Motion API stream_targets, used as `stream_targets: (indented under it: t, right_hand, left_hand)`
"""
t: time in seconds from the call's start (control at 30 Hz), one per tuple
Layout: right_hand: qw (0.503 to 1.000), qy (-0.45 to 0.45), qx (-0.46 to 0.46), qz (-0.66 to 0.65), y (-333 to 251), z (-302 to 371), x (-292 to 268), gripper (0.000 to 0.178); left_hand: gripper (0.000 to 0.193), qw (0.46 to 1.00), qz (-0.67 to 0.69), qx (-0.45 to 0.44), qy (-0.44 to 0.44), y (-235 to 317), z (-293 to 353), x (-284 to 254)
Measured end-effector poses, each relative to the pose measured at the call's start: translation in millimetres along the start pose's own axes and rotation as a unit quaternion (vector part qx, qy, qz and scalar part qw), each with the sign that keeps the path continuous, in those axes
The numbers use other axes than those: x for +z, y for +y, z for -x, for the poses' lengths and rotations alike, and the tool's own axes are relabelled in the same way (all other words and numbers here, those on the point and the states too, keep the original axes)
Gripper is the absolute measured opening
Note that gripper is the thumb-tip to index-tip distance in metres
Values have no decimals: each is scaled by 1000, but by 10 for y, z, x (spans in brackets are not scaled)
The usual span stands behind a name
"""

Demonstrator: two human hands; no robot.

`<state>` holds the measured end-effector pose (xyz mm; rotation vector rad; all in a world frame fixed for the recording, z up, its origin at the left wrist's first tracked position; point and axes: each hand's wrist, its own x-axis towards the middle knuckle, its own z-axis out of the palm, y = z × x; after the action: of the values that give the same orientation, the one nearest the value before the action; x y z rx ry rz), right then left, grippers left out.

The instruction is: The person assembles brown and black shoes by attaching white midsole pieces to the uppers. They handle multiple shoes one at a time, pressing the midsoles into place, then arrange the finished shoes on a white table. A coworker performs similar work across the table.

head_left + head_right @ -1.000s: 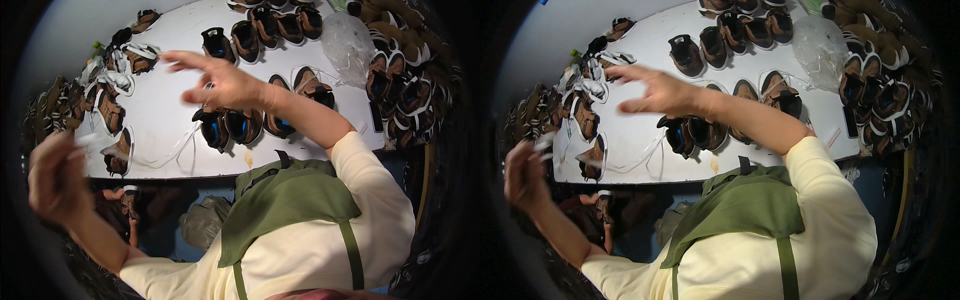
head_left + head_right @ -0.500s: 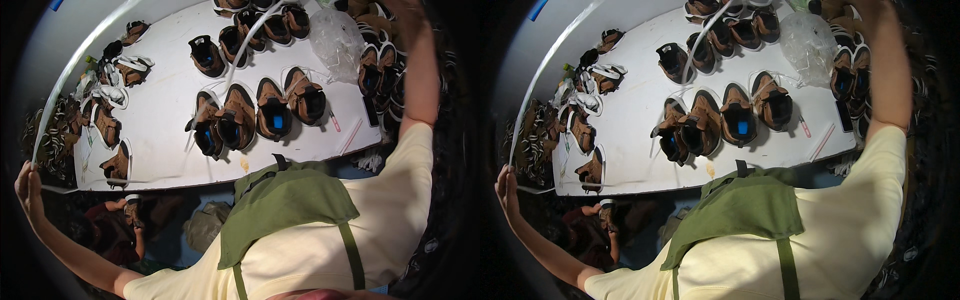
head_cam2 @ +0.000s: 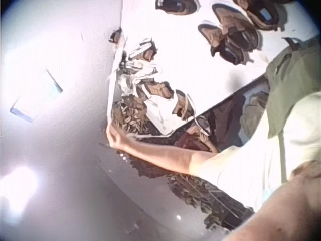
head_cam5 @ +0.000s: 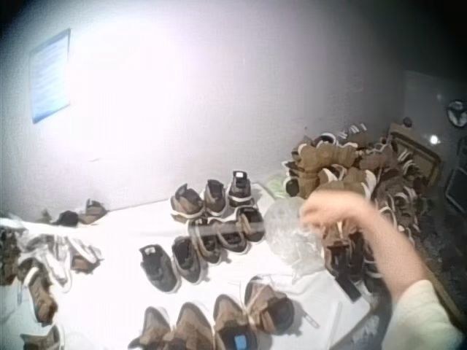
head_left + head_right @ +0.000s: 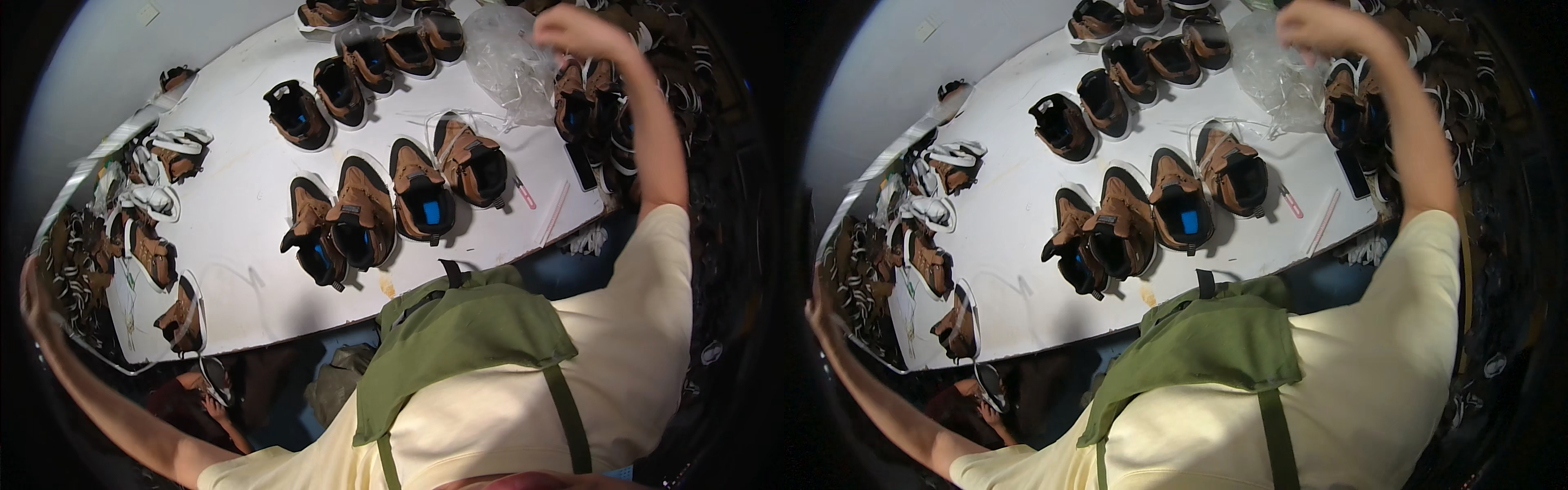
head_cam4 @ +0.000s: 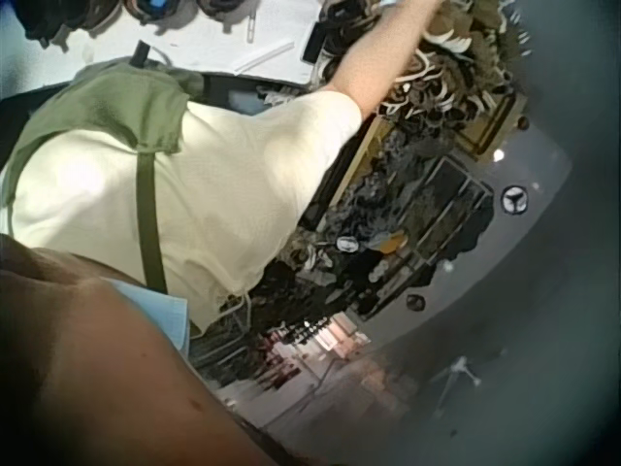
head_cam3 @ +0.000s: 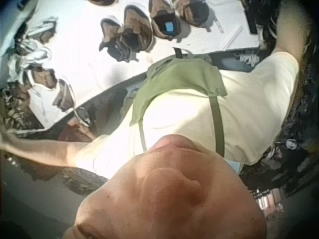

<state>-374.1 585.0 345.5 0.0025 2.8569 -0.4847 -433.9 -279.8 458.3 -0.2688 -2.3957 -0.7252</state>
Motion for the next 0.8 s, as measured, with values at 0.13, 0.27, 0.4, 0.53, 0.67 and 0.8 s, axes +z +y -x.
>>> stream_targets:
  t: [0.13,0.27,0.4,0.53,0.67,0.8]
  right_hand:
    - [963,-231,107,-84,587,-498,1096,22]
    - [922,-296,237,-76,1246,-1040,2162,29]
    - [978,-57,91,180,1367,-1663,2719,38]
    - [991,-45,117,47,1332,-1933,3013,41]
    - [986,-84,144,26,1364,-1902,3281,39]
    - [988,-92,125,7,1483,-1762,3296,24]
  left_hand:
    - [23,981,-23,1,-192,-684,382,2038]
    - [27,940,25,-138,-312,-564,1270,3557]
    - [24,934,43,-181,-306,-533,1864,4227]
    - [28,931,-109,-180,-299,-767,2062,4426]
    - [42,922,-224,-52,-312,-191,2037,4694]
    - [44,883,91,-107,-448,1404,1813,5398]
